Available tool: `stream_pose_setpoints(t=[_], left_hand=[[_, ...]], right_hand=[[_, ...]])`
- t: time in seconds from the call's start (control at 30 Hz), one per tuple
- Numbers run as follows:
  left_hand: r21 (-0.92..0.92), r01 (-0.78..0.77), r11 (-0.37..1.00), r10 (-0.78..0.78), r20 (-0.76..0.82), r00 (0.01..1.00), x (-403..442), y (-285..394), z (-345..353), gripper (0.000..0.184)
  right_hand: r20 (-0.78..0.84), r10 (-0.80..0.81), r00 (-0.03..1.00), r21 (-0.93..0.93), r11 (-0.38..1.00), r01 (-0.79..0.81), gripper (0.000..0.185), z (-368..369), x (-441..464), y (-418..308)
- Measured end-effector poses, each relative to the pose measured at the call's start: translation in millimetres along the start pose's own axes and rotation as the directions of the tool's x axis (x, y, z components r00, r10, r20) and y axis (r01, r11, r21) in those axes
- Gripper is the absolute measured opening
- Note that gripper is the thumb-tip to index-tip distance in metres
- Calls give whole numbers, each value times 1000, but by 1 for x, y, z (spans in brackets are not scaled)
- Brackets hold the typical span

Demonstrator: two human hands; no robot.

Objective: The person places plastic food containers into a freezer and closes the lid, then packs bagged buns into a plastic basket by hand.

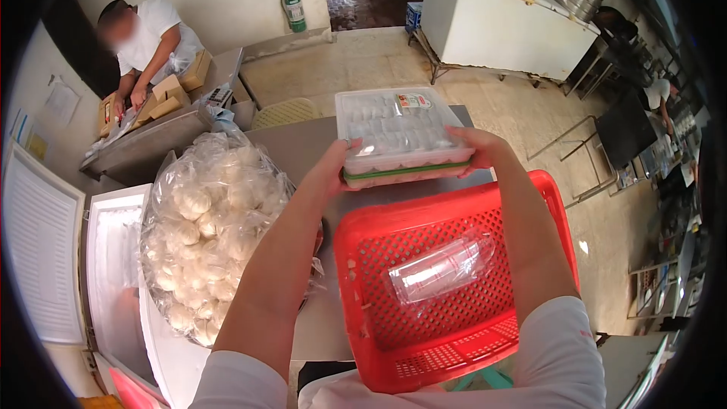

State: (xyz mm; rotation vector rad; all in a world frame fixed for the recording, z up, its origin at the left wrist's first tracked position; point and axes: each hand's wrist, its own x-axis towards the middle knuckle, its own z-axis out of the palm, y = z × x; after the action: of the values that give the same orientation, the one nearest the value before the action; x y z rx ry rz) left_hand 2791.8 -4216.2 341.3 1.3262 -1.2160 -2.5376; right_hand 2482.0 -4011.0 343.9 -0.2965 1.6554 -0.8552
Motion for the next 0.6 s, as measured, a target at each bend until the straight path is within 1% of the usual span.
stream_pose_setpoints(t=[0.03, 0.13, 0.23, 0.33, 0.4, 0.43, 0.47, 0.53, 0.57, 0.6], left_hand=[[-62, -35, 997, 35, 7, 999, -5, 3, 4, 60], [1, -76, 997, 76, -20, 997, -20, 15, 5, 58], [25, -113, 993, 113, 0, 994, -47, 33, 1, 58], [22, -205, 978, 206, -17, 978, -79, 55, -10, 60], [-4, -275, 961, 275, 61, 960, -112, 72, -19, 62], [-21, -316, 949, 317, 90, 944, -132, 82, -26, 63], [-19, -356, 934, 356, 102, 929, -152, 92, -34, 63], [-3, -471, 882, 470, 82, 879, -208, 103, -58, 61], [19, -535, 845, 533, 61, 844, -241, 105, -75, 60], [32, -566, 824, 565, 33, 824, -270, 104, -99, 59]], right_hand=[[11, -35, 999, 22, 999, 35, 78, 3, -3, -4], [103, -67, 992, 40, 997, 63, 74, 3, -5, -12], [75, -110, 991, 56, 993, 106, 70, 16, -24, -18], [61, -242, 968, 88, 968, 237, 68, 43, -61, -42], [-61, -317, 947, 13, 948, 318, 67, 62, -88, -66], [-60, -350, 935, 6, 936, 351, 67, 68, -102, -80], [-46, -380, 924, -3, 925, 380, 66, 83, -116, -97], [-29, -450, 892, -90, 890, 446, 67, 143, -168, -132], [-49, -485, 873, -87, 873, 480, 69, 167, -177, -147], [-80, -518, 852, -77, 855, 512, 71, 192, -185, -158]])
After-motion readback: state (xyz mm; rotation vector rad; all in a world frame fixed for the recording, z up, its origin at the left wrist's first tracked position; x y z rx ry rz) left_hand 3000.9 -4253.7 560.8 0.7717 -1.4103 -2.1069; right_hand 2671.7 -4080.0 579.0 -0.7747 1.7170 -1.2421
